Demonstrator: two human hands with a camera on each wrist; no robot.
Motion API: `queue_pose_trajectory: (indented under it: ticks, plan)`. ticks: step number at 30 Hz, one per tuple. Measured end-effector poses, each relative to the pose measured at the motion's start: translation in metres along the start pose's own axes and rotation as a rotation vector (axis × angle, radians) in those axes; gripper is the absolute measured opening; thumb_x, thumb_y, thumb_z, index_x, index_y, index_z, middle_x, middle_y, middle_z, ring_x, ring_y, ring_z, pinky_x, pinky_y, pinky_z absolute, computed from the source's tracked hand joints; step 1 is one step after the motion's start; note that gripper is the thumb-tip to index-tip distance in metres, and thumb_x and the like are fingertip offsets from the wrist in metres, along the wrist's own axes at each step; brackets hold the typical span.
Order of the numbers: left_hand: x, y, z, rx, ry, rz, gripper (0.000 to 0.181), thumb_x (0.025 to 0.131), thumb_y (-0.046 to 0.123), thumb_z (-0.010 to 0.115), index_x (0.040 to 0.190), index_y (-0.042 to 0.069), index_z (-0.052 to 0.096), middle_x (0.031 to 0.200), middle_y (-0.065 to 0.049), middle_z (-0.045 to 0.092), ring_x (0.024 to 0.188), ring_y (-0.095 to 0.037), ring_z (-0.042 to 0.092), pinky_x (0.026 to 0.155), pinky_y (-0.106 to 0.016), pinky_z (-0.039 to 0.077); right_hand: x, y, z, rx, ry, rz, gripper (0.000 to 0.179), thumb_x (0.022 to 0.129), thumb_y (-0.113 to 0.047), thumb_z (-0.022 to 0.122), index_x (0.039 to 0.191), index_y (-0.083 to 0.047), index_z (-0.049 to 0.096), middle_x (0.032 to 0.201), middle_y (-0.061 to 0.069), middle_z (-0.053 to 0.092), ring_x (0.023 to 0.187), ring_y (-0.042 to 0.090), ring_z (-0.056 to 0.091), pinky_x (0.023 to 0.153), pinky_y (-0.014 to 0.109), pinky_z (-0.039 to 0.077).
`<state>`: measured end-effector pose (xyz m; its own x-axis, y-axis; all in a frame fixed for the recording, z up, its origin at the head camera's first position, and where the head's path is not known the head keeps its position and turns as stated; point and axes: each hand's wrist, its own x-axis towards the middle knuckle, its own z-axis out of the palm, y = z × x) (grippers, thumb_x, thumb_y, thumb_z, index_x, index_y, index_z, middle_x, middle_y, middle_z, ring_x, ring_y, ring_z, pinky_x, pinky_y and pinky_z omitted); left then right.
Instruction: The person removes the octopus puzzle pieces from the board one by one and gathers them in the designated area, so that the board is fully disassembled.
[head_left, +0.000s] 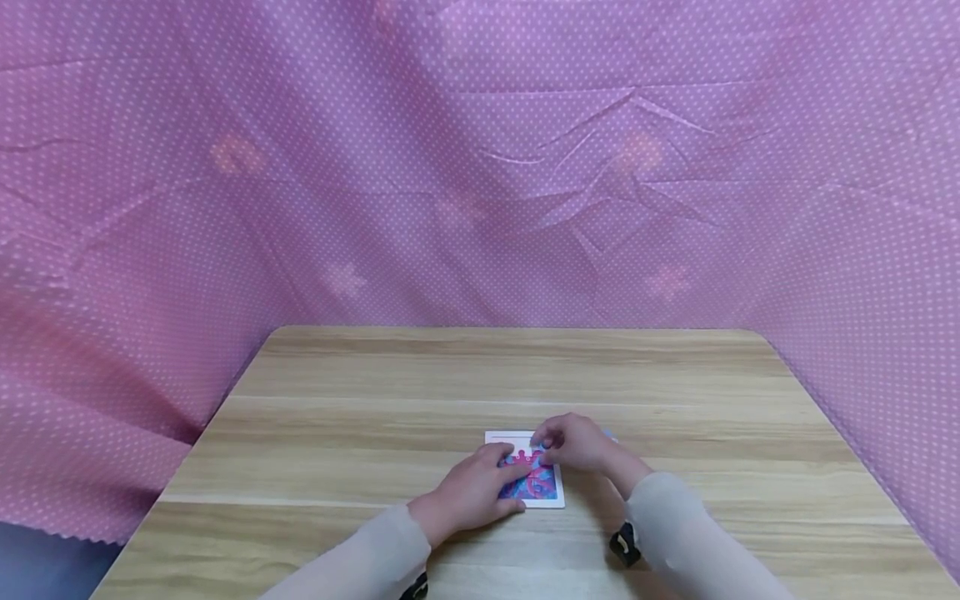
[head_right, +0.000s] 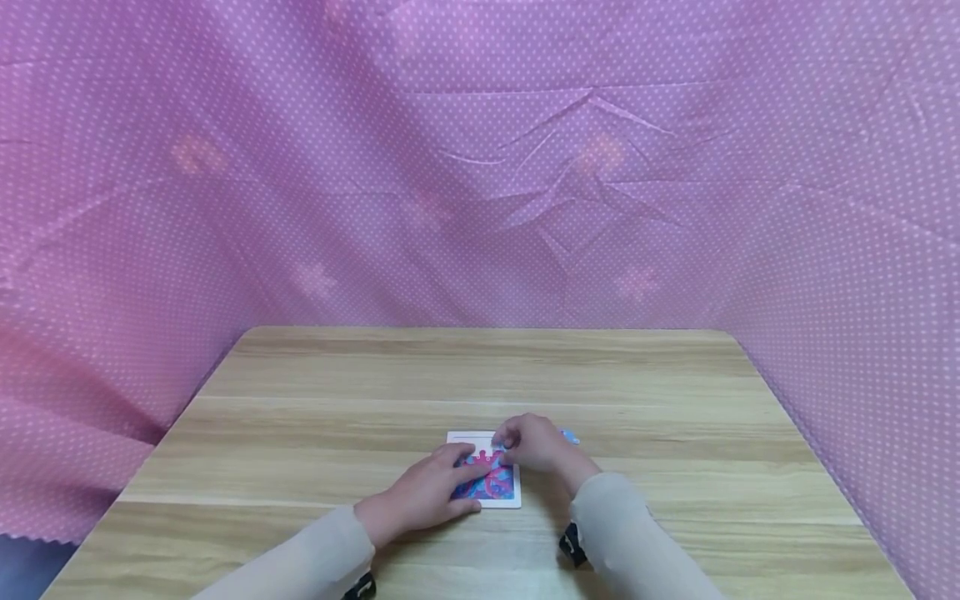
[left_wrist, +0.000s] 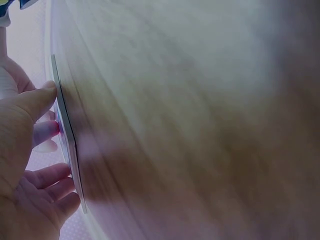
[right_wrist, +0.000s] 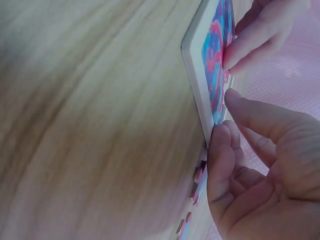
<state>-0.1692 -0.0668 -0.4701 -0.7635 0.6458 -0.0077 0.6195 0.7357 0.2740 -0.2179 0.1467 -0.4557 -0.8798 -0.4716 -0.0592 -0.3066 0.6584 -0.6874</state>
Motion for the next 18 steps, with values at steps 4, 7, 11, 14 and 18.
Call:
queue_pose_trajectory:
  ticks: [4, 7, 11, 14, 18]
  plan:
    - [0.0002, 0.0001, -0.0003, 0.012, 0.001, -0.003, 0.054, 0.088, 0.045, 0.065, 0.137, 0.025, 0.054, 0.138, -0.014, 0.045, 0.127, -0.026, 0.042, 0.101, -0.04, 0.04, 0.002, -0.0012, 0.0025, -0.025, -0.016, 0.023, 0.017, 0.079, -0.003, 0.074, 0.094, -0.012, 0.073, 0.08, -0.005, 0.062, 0.076, 0.012, 0.053, 0.072, 0.032, 0.048]
    - [0.0007, -0.0002, -0.0004, 0.017, 0.003, -0.001, 0.054, 0.088, 0.045, 0.066, 0.137, 0.025, 0.055, 0.138, -0.014, 0.046, 0.127, -0.026, 0.043, 0.101, -0.039, 0.041, 0.0029, -0.0029, 0.0029, -0.034, -0.026, 0.047, 0.016, 0.08, -0.003, 0.074, 0.092, -0.013, 0.073, 0.079, -0.006, 0.061, 0.075, 0.012, 0.052, 0.072, 0.031, 0.048]
    - [0.0015, -0.0007, -0.0004, 0.021, 0.011, 0.004, 0.054, 0.087, 0.045, 0.066, 0.136, 0.025, 0.055, 0.137, -0.014, 0.046, 0.126, -0.026, 0.043, 0.1, -0.039, 0.041, 0.0033, -0.0041, 0.0024, -0.034, -0.033, 0.06, 0.015, 0.079, -0.003, 0.075, 0.09, -0.013, 0.073, 0.078, -0.006, 0.06, 0.074, 0.013, 0.052, 0.071, 0.032, 0.047]
    - [0.0024, -0.0007, -0.0001, 0.022, 0.014, 0.005, 0.054, 0.088, 0.046, 0.066, 0.136, 0.025, 0.055, 0.137, -0.014, 0.046, 0.126, -0.026, 0.044, 0.1, -0.039, 0.042, 0.0039, -0.0026, 0.0029, -0.048, -0.022, 0.056, 0.016, 0.078, -0.003, 0.076, 0.088, -0.015, 0.073, 0.078, -0.004, 0.058, 0.075, 0.014, 0.051, 0.07, 0.031, 0.046]
    - [0.0036, -0.0013, 0.0015, 0.025, 0.019, 0.009, 0.054, 0.088, 0.046, 0.065, 0.136, 0.025, 0.055, 0.137, -0.014, 0.046, 0.126, -0.027, 0.043, 0.1, -0.04, 0.042, 0.005, -0.0001, 0.0035, -0.056, 0.004, 0.052, 0.019, 0.075, -0.001, 0.078, 0.086, -0.017, 0.074, 0.084, 0.001, 0.054, 0.076, 0.016, 0.048, 0.067, 0.032, 0.043]
